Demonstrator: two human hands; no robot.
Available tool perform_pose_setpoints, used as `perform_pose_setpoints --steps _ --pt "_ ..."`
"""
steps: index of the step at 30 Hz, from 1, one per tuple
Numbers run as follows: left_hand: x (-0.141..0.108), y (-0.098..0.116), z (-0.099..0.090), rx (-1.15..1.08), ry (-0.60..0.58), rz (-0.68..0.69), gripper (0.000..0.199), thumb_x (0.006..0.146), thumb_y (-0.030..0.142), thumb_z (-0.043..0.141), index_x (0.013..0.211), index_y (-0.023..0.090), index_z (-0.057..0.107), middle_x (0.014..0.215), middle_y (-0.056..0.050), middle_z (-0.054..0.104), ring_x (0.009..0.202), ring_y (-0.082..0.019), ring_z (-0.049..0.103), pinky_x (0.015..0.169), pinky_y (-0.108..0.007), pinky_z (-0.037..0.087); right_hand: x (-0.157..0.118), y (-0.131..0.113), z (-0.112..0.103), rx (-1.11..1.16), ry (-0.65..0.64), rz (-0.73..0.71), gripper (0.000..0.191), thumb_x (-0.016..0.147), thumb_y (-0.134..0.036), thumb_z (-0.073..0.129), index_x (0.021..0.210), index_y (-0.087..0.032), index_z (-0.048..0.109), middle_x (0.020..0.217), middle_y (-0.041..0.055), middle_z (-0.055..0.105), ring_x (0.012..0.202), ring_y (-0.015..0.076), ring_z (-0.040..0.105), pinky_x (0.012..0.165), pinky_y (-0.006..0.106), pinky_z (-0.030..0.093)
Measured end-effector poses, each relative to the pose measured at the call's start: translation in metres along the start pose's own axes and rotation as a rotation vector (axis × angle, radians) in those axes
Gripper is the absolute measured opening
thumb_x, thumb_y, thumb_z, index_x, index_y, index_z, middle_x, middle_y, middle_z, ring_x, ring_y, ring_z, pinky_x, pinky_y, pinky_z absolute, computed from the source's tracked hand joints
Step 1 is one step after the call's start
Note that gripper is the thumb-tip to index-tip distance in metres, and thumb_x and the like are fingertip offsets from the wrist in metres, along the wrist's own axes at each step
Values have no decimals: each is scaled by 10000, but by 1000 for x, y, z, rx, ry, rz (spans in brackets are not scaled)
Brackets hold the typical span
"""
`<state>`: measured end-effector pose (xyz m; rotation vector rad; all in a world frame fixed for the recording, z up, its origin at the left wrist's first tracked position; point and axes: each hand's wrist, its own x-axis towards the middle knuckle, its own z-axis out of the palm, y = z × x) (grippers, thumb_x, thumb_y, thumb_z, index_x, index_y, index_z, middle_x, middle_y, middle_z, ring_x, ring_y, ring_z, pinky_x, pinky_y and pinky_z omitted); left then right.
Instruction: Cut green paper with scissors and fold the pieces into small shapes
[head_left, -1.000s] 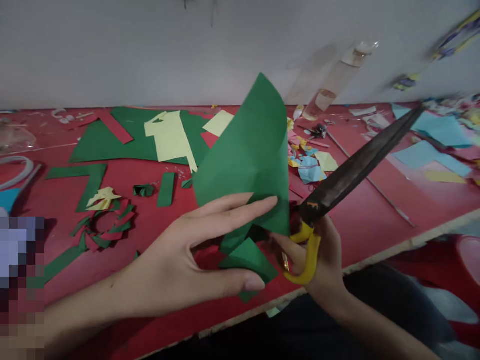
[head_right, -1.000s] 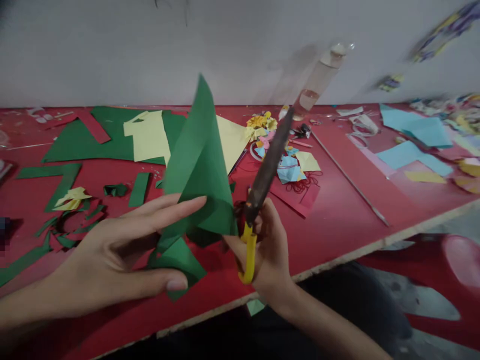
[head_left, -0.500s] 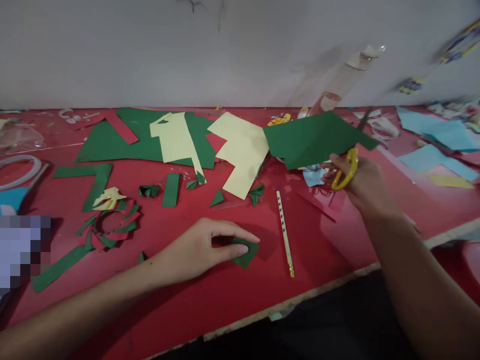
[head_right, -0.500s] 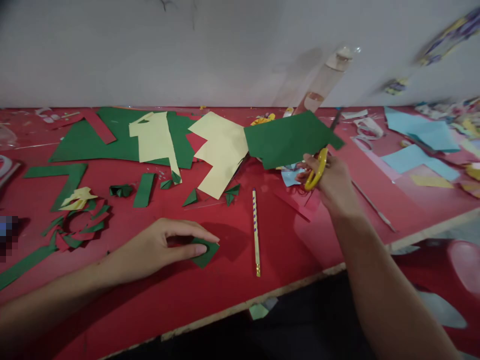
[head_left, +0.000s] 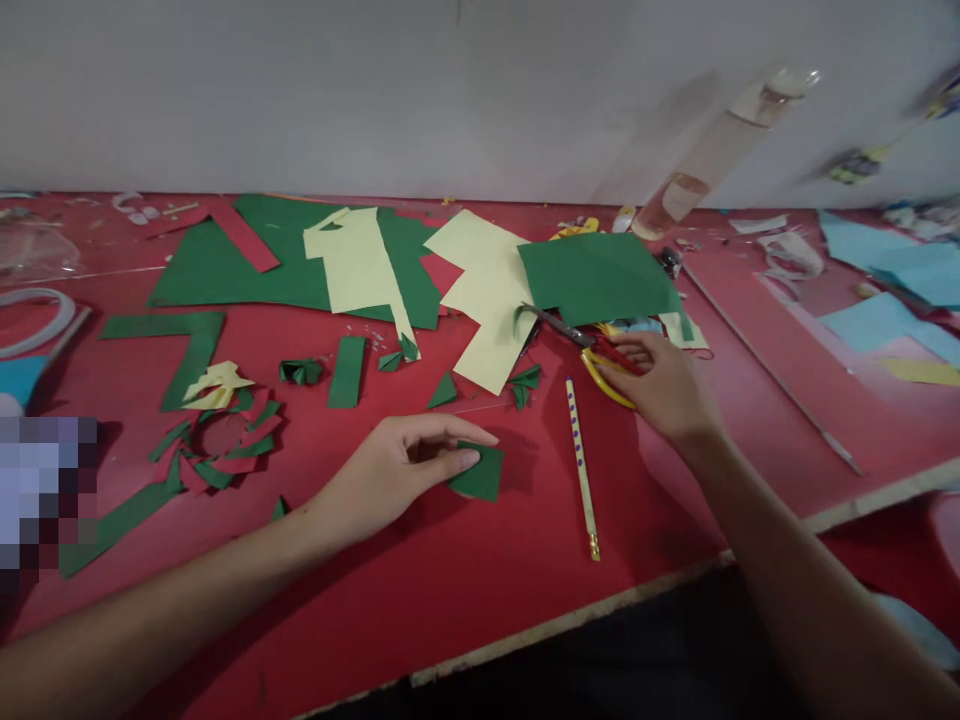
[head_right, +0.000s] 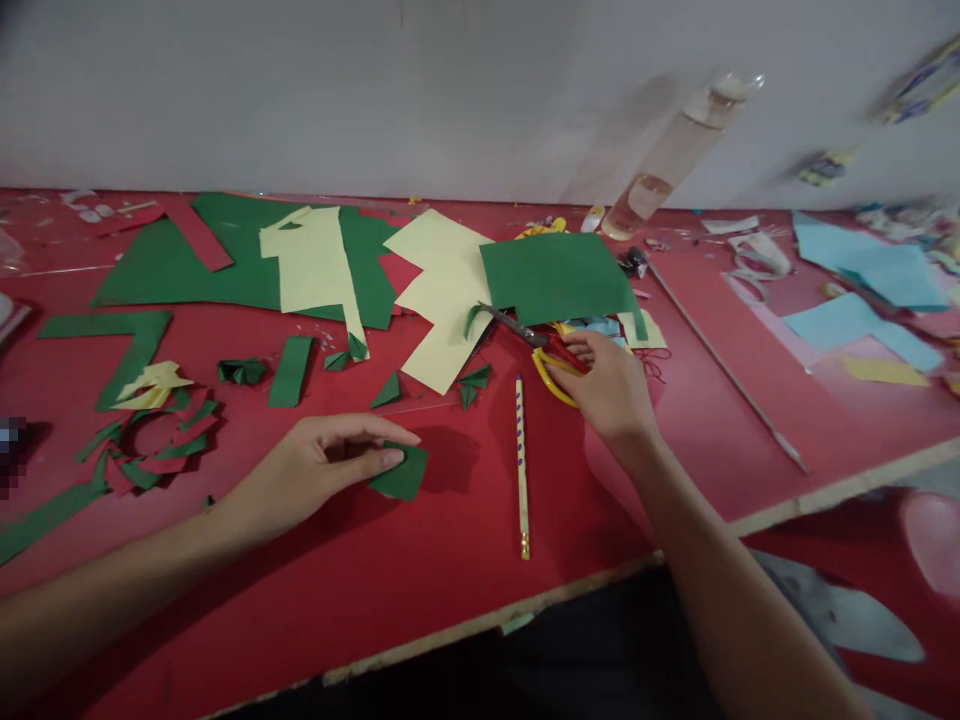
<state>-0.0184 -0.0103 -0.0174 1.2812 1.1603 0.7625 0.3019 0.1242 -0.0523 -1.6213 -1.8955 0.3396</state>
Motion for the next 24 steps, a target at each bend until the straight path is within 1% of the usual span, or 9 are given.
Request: perform_pose_setpoints --steps 1,3,5,6,9,11,15,19,24 --pt "0 0 0 -22 13 -1 138 910 315 694 1015 299 781 986 35 771 885 -112 675 764 -178 508 -4 -9 -2 -21 20 -31 335 780 -376 793 1040 -188 696 1022 126 758 944 308 712 869 480 547" --pt "1 0 0 -68 37 -11 135 894 313 717 1017 292 768 985 37 765 882 -103 678 748 -161 508 -15 -33 -7 -129 79 -254 205 853 -301 732 1033 -206 708 1043 125 756 1018 328 691 924 509 516" --pt "2 0 0 -105 51 -33 152 881 312 734 1030 284 752 990 35 763 908 -102 688 754 -151 510 -29 -62 -10 -47 67 -442 134 924 -219 662 1052 -225 701 1021 94 758 993 275 696 910 442 528" --pt "3 1 0 -118 51 -48 167 879 317 738 1041 280 744 982 32 763 913 -105 692 755 -151 512 -37 -75 -10 56 13 -523 136 937 -178 646 1055 -226 695 984 76 757 938 234 704 867 384 545" --pt "4 1 1 -160 33 -89 268 863 356 758 1112 265 716 920 18 768 876 -118 704 753 -172 525 -59 -102 -3 271 -365 -718 198 972 -129 597 1111 -233 692 931 45 740 847 162 698 735 265 555" --pt "4 1 1 -176 9 -104 357 850 387 770 1172 254 693 884 8 768 832 -129 706 749 -197 537 -71 -109 5 317 -420 -792 178 997 -157 565 1072 -216 714 888 49 714 775 141 670 666 236 533" --pt "4 1 2 -120 -21 -86 409 861 380 752 1233 231 676 887 -18 764 822 -148 695 764 -240 556 -84 -110 16 329 -326 -804 207 1017 -188 530 991 -207 734 820 41 697 695 129 645 593 223 510" --pt "6 -2 3 -133 50 -3 398 835 296 771 1219 243 683 1104 -32 734 947 -146 682 863 -249 573 -89 -114 19 323 -234 -697 163 981 -171 586 985 -234 736 840 47 743 761 163 708 662 265 572" --pt "8 -4 3 -108 102 5 349 855 309 757 1190 235 698 1106 -35 747 1044 -172 701 899 -254 580 -89 -117 22 341 -180 -632 119 940 -176 657 954 -248 751 916 60 749 806 183 727 691 300 599"
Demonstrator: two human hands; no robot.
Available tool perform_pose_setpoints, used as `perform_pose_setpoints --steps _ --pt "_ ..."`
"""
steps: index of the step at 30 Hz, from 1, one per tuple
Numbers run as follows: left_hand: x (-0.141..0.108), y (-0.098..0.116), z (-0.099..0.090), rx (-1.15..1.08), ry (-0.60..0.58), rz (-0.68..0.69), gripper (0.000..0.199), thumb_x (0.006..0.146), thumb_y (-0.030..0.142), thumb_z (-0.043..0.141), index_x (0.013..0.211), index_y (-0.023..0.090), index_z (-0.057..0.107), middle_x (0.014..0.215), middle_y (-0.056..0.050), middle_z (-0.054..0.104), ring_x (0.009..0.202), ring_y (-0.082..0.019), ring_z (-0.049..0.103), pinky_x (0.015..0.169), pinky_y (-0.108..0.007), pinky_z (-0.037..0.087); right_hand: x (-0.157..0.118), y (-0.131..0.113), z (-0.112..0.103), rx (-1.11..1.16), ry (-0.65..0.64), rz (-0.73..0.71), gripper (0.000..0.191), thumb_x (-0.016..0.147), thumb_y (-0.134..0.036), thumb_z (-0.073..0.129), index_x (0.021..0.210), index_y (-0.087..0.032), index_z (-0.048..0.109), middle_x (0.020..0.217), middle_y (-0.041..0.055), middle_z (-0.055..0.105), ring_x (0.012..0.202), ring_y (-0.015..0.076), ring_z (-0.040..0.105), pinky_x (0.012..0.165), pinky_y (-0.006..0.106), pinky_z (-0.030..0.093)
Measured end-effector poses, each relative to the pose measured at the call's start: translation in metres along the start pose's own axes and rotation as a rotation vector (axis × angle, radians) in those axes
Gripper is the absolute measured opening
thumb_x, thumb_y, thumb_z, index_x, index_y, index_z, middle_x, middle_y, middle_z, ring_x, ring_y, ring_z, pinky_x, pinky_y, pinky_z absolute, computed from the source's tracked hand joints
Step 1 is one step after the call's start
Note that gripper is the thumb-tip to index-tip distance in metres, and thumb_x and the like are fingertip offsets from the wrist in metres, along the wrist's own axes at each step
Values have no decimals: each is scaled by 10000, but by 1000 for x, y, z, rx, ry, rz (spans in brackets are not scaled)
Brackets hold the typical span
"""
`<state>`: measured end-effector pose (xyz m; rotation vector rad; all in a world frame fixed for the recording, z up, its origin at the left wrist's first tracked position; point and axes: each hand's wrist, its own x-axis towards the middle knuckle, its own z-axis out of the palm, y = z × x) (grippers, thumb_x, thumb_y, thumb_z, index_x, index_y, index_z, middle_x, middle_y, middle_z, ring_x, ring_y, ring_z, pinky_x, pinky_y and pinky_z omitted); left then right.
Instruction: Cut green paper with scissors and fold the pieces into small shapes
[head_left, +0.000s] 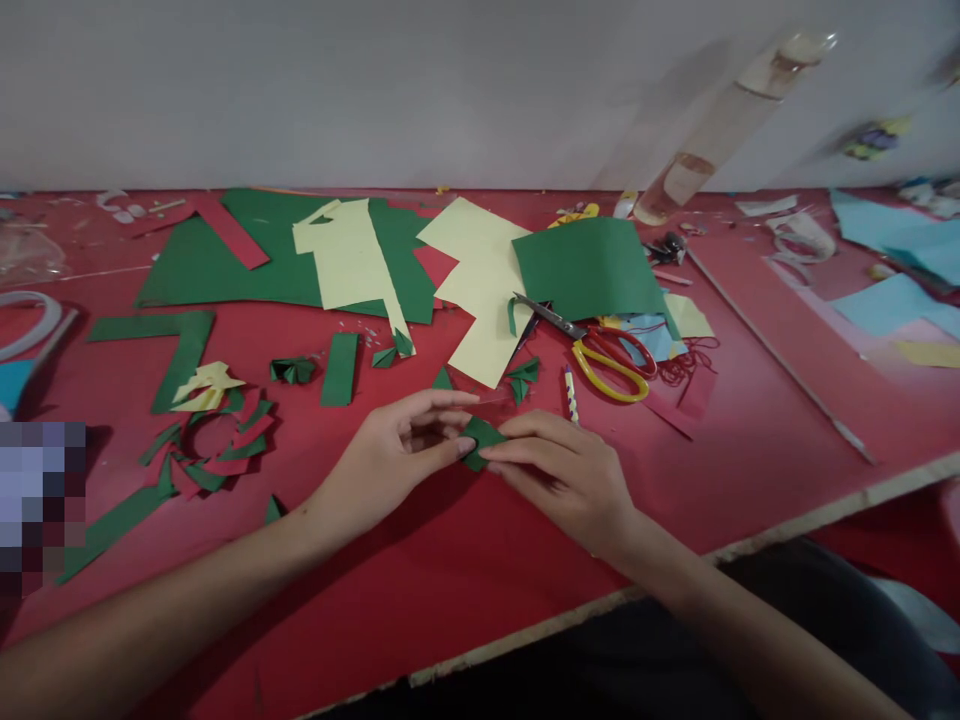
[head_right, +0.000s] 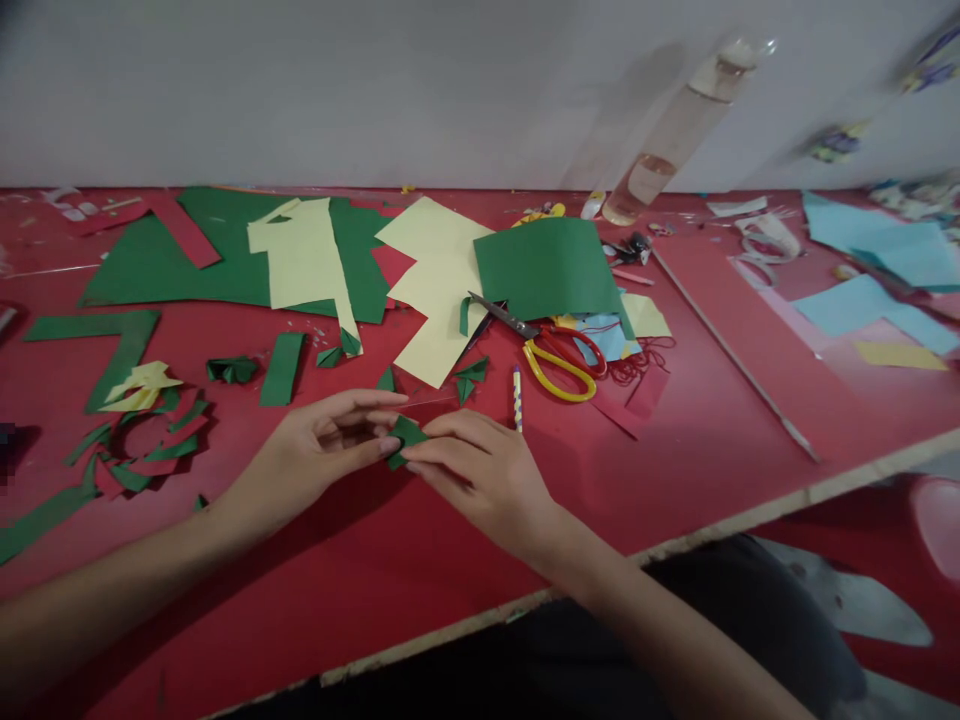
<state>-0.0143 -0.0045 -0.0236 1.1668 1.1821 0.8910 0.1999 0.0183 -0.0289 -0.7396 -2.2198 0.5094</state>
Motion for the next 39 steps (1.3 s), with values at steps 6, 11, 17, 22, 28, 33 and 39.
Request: perform_pose_setpoints --steps 6,11,17,22,28,33,39 --pt "-7 2 1 105 43 92 252 906 279 689 1146 220 735 1167 -33 764 1077 -183 711 974 -280 564 1 -18 12 54 67 236 79 907 -168 698 892 -243 720 933 49 697 873 191 702 781 317 592" --pt "-8 -1 1 186 34 124 237 898 226 675 1126 215 738 1108 -26 778 1014 -171 724 926 -266 580 -2 -27 22 233 132 419 69 913 -183 693 883 -245 688 893 22 663 813 160 678 705 270 574" --pt "-4 -2 -1 78 64 85 209 888 279 714 1086 217 742 1075 -23 780 1015 -166 727 930 -255 580 11 -6 12 270 -27 377 74 918 -189 686 871 -245 690 906 23 671 830 170 662 719 299 549" --pt "-2 1 -3 -13 134 86 124 894 278 700 983 197 730 948 -22 779 856 -157 743 822 -254 609 21 -11 23 410 122 515 78 922 -249 682 847 -234 664 889 24 651 805 167 654 699 299 563" --pt "1 0 -3 -56 169 94 124 874 263 706 970 183 695 891 -21 763 823 -155 734 799 -256 607 26 -17 33 615 230 618 97 912 -260 678 826 -224 648 862 11 651 662 126 667 631 265 604" --pt "-5 3 6 -100 141 80 109 901 248 674 991 193 648 885 -12 721 818 -137 715 778 -234 594 18 -18 30 667 301 617 89 909 -235 684 827 -229 650 873 1 647 582 99 658 564 240 600" --pt "-20 -1 15 -126 108 92 103 1008 296 544 1039 218 603 929 -13 708 798 -130 709 764 -240 587 8 -20 25 606 312 583 74 909 -204 682 851 -248 667 887 19 675 634 125 661 573 250 603"
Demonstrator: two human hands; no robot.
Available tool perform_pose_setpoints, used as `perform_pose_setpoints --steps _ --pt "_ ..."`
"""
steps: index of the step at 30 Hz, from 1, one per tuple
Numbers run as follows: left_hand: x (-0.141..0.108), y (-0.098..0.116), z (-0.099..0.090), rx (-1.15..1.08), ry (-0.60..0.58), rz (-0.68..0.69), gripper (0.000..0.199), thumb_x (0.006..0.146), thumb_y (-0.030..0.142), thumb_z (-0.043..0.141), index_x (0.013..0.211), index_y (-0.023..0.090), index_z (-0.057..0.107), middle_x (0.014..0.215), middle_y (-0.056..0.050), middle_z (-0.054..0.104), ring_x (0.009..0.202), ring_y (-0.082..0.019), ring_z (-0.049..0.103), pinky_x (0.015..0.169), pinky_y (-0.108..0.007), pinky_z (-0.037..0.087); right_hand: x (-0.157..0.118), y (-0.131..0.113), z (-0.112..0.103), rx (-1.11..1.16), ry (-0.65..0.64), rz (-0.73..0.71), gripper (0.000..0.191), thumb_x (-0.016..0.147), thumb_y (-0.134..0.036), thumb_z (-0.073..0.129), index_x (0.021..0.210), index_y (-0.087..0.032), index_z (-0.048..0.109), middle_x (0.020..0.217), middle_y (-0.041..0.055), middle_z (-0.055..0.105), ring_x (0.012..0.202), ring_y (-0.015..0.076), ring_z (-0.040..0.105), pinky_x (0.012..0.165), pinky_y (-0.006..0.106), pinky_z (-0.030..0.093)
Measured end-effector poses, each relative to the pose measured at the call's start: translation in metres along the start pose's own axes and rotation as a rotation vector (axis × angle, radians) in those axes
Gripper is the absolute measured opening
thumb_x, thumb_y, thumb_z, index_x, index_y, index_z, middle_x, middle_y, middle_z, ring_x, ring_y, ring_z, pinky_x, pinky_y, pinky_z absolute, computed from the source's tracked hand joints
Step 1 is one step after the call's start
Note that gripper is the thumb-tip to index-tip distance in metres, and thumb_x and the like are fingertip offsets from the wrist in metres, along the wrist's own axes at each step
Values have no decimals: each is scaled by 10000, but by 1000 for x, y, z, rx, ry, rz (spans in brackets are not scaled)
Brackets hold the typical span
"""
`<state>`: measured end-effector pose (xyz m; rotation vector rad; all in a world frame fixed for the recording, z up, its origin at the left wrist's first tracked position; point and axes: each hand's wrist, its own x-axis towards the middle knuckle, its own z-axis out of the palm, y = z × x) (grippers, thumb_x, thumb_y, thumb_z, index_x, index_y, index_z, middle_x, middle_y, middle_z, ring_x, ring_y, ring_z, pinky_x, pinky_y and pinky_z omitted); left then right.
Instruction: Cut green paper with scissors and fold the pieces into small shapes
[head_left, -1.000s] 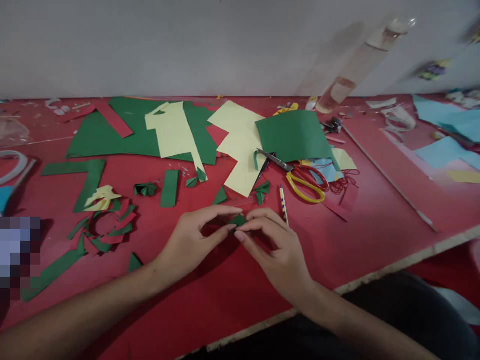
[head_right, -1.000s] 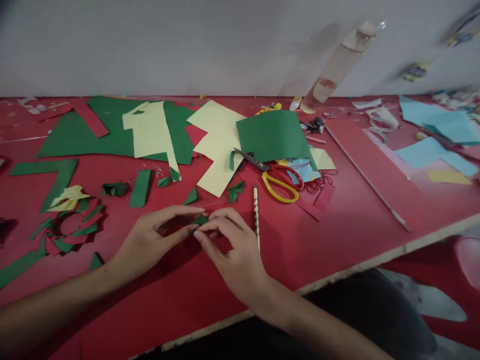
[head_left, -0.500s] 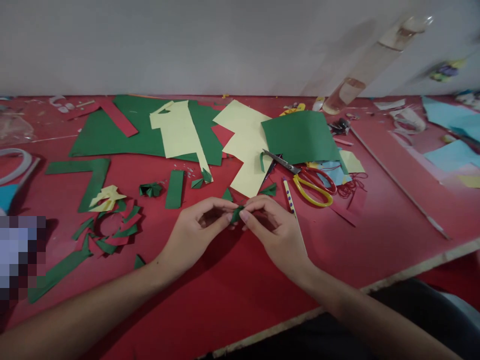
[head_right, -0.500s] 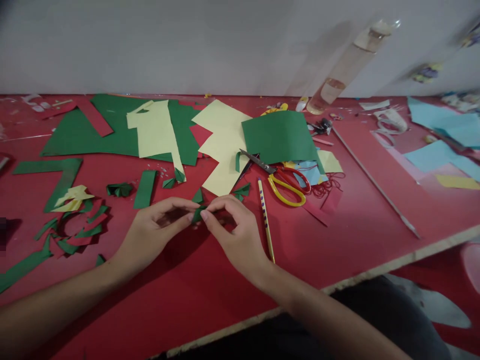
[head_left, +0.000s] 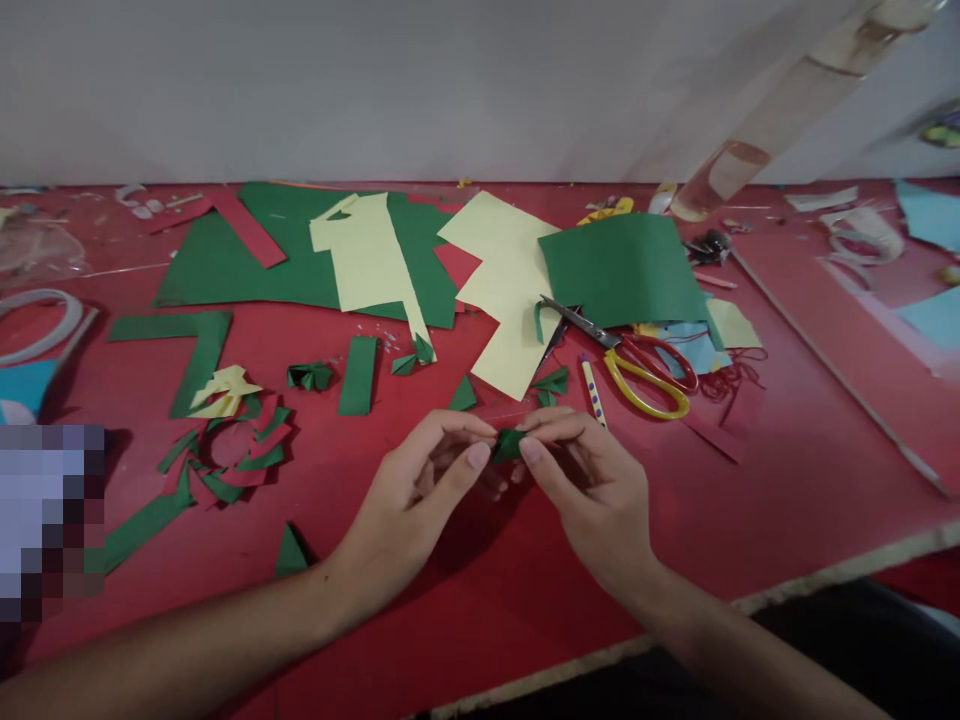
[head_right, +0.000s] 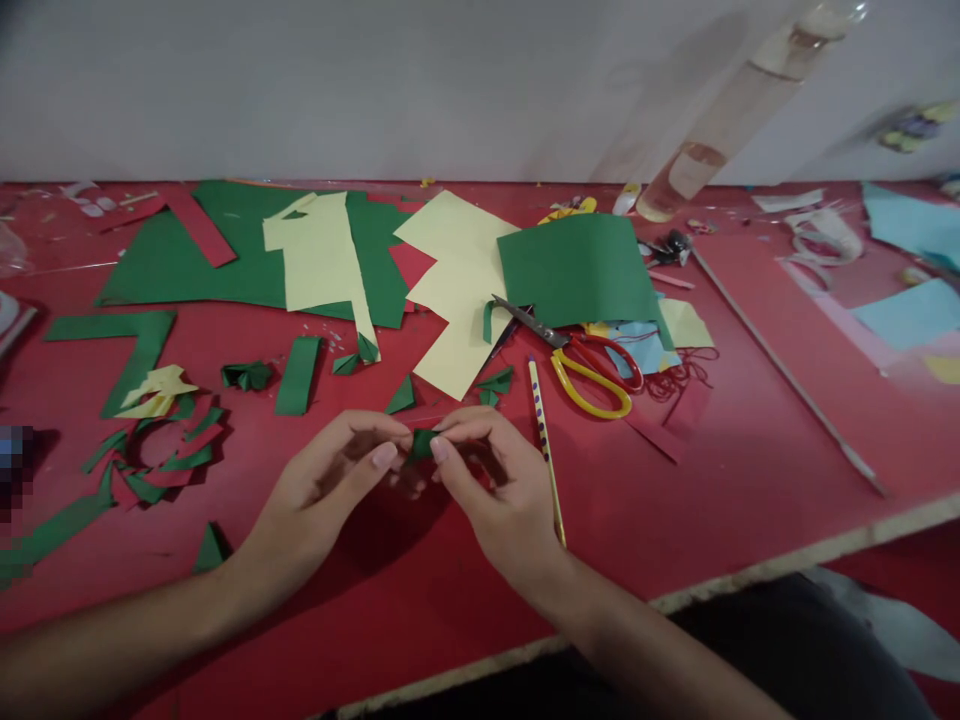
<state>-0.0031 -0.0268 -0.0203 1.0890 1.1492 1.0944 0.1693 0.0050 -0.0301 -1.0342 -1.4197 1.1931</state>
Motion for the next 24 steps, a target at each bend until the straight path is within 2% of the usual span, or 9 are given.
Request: perform_pose_setpoints --steps 3,6,11,13,15,17,19,21,24 --pt "-2 0 -2 177 -32 232 116 1009 256 540 1094 219 611 1046 -45 687 909 -144 682 835 -256 562 2 0 -2 -16 20 1 72 902 -236 697 837 -251 671 865 16 685 643 136 664 566 256 592" --pt "-5 17 2 388 -143 470 97 993 187 539 1025 183 631 970 -60 711 905 -162 662 845 -275 541 5 4 -4 49 48 47 110 907 -284 708 817 -245 659 830 0 676 574 120 631 545 267 566" --pt "-37 44 3 780 -666 631 247 1042 230 440 1086 203 682 926 -32 798 865 -195 728 844 -301 571 7 16 -8 173 80 121 110 919 -305 717 852 -237 663 749 -28 672 600 115 630 570 257 525" --pt "-61 34 -18 1023 -576 643 256 1025 241 472 1196 223 661 1071 -42 796 1024 -215 728 968 -312 552 8 17 -8 178 84 127 113 918 -300 718 848 -231 665 727 -30 673 598 112 626 570 254 517" --pt "-84 14 -52 1250 -325 683 352 969 187 554 1313 242 610 1260 -31 737 1225 -228 653 1140 -339 436 8 14 -7 166 90 134 122 913 -302 719 841 -220 664 699 -29 670 577 113 621 566 260 518" --pt "-100 -7 -86 1445 -144 602 525 946 251 580 1464 219 503 1459 -72 599 1412 -283 492 1253 -425 262 9 11 -5 160 92 142 135 911 -304 710 827 -213 656 674 -28 660 559 113 616 559 264 523" --pt "-105 -21 -108 1534 -104 464 660 969 326 532 1571 139 338 1611 -138 390 1509 -307 340 1269 -437 205 11 8 -3 168 87 145 144 911 -299 701 813 -209 647 677 -26 653 562 110 614 556 260 525" --pt "-99 -26 -111 1579 -146 458 781 962 474 542 1598 115 266 1646 -157 306 1533 -335 275 1273 -460 182 12 6 -2 176 79 145 144 912 -293 699 812 -205 643 692 -24 653 572 103 612 559 250 524" --pt "-74 -23 -85 1582 -249 531 872 944 566 563 1608 113 226 1632 -149 339 1516 -314 323 1262 -432 247 12 6 -2 171 75 140 148 917 -296 698 816 -202 645 698 -27 655 569 92 607 559 237 518"
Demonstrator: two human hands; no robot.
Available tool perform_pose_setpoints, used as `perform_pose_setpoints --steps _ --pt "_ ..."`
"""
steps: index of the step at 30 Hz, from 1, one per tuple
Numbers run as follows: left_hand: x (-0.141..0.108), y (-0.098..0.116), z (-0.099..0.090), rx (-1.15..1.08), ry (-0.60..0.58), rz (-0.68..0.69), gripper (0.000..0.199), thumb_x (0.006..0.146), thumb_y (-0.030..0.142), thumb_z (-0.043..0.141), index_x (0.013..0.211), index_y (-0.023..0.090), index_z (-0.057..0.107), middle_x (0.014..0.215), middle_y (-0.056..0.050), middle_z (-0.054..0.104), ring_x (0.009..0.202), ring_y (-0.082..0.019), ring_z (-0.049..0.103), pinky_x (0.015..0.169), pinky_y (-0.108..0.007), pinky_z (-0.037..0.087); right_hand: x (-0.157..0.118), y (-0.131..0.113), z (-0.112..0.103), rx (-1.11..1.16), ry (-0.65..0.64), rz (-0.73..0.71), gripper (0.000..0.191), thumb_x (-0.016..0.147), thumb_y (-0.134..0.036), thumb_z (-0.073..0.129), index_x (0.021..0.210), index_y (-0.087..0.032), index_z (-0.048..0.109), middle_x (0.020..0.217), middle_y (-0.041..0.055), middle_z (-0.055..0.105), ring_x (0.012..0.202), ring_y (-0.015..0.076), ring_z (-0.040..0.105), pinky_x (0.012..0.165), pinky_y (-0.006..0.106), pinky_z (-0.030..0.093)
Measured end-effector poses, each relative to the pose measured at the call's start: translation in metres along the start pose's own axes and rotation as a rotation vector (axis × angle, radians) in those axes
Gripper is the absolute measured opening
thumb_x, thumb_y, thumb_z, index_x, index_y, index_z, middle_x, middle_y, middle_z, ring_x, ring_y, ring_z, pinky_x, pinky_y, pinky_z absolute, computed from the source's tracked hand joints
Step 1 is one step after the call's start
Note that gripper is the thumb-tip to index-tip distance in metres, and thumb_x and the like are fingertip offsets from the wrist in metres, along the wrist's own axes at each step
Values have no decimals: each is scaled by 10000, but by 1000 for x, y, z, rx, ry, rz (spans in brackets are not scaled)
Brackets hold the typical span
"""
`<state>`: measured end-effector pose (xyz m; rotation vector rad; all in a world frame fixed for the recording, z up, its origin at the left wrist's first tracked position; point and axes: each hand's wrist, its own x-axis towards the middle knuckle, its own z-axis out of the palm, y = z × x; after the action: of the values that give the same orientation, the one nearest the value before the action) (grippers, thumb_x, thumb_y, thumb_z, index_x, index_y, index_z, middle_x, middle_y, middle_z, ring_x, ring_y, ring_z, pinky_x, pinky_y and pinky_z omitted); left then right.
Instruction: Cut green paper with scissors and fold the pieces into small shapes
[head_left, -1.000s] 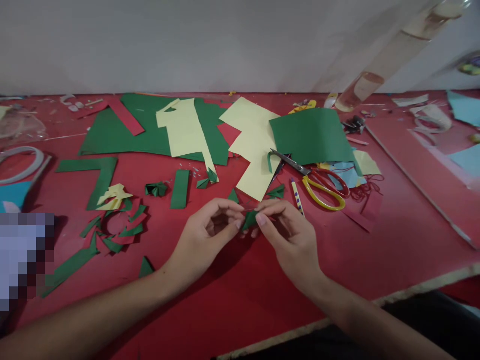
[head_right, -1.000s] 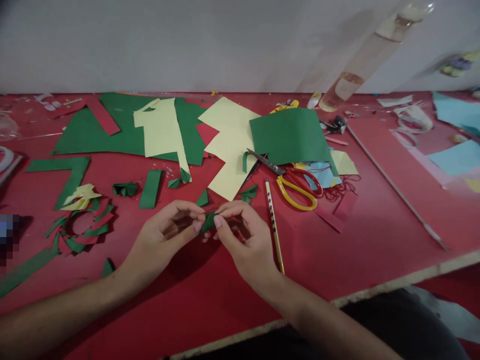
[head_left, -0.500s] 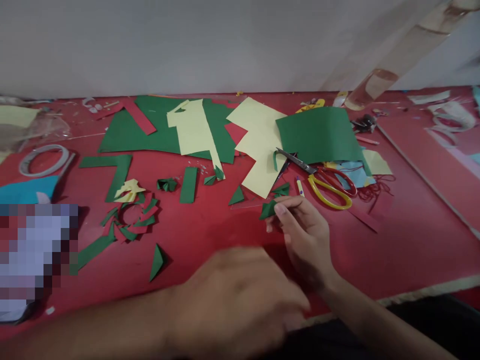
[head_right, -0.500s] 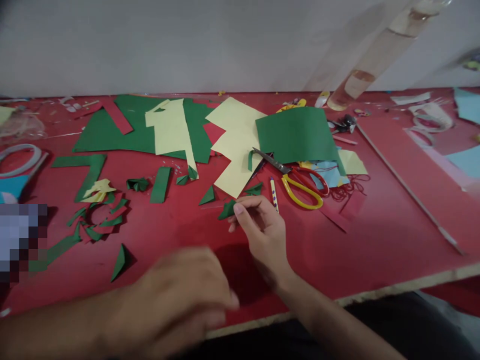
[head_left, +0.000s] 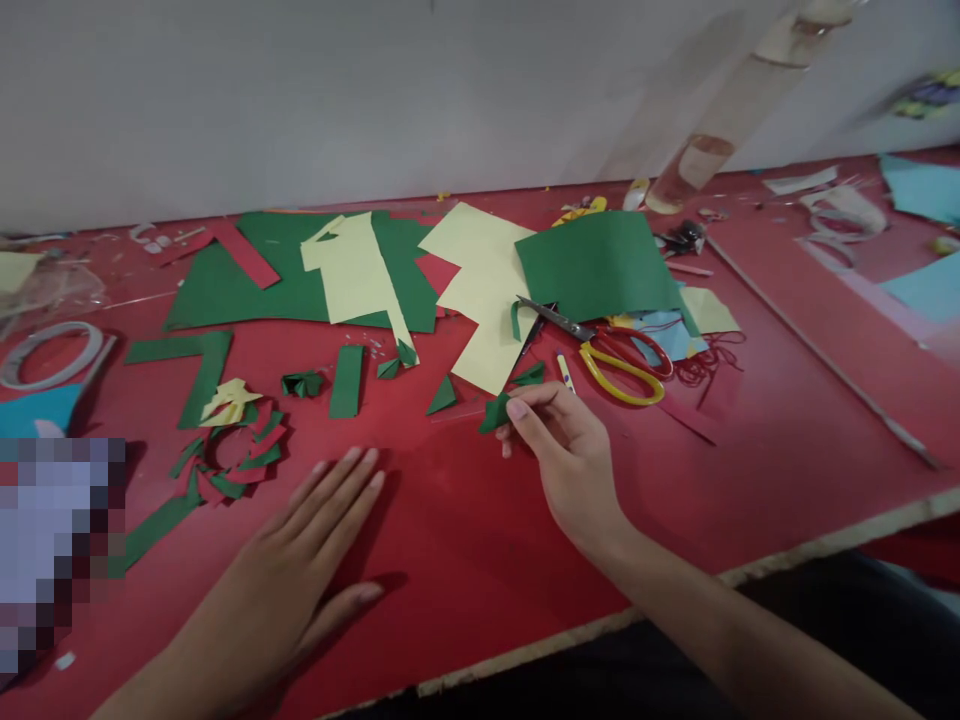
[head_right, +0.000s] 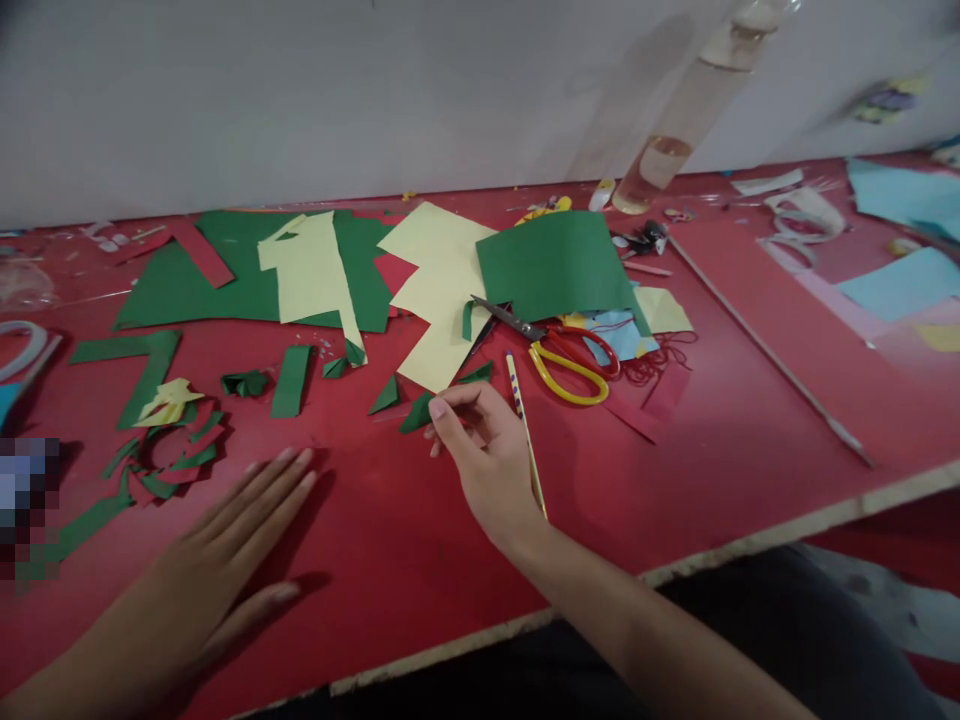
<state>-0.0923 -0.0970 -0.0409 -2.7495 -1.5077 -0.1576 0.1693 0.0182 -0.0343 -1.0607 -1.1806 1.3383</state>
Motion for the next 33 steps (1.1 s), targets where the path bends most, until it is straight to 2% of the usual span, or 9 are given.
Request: perform_pose_setpoints --steps 5,8,11,14,17,20,24,29,33 --pt "79 12 6 -93 36 153 811 1012 553 450 1600 57 192 1641 -175 288 1540 -302 260 1255 -458 268 0 3 -4 -20 8 -17 126 930 -283 698 836 -211 656 694 -40 652 579 77 611 584 211 523" --pt "112 7 7 -223 53 113 764 1026 566 392 1584 67 236 1646 -177 279 1548 -295 233 1262 -467 257 1 6 -4 4 27 -12 112 926 -282 708 850 -214 662 696 -40 665 586 76 623 587 198 533" --pt "129 -2 3 -489 236 -2 582 1050 459 417 1530 134 367 1612 -152 388 1528 -266 306 1247 -438 298 2 6 -5 44 57 -4 119 921 -300 715 853 -215 668 681 -41 665 573 79 627 554 189 537" --pt "134 -7 -2 -792 523 -215 312 1063 321 427 1296 201 596 1323 -91 663 1278 -199 591 1106 -348 459 2 4 -4 56 71 -12 118 924 -295 713 848 -213 674 686 -38 673 553 74 622 536 185 538" --pt "131 -5 -4 -1004 663 -361 214 1058 266 449 1144 212 638 1006 -43 697 963 -141 668 905 -264 530 -1 0 -3 29 75 -50 90 917 -258 717 845 -213 689 730 -34 665 541 68 618 520 185 543" --pt "121 4 -5 -1071 577 -237 136 1012 246 555 1131 213 613 915 -23 658 830 -122 636 774 -225 528 -9 -4 -3 -3 17 -130 57 913 -199 707 863 -225 711 862 -18 667 555 64 626 520 196 566" --pt "108 20 -5 -978 447 -18 291 891 212 731 1143 205 586 994 -34 662 814 -119 632 737 -211 536 -17 -7 -4 -17 -105 -196 129 924 -136 677 921 -254 729 940 -7 677 623 70 653 561 189 593" --pt "107 27 -7 -931 470 -18 117 911 107 666 993 172 613 966 -35 665 855 -101 654 777 -167 540 -19 -7 -7 -67 -203 -220 173 885 -95 712 943 -256 735 931 12 717 847 126 709 682 206 613" --pt "111 24 -8 -945 511 -50 117 899 59 660 950 161 640 909 -25 680 872 -89 674 814 -137 535 -21 -7 -7 -82 -182 -133 152 869 -123 736 940 -255 711 908 4 705 705 114 690 606 222 605"
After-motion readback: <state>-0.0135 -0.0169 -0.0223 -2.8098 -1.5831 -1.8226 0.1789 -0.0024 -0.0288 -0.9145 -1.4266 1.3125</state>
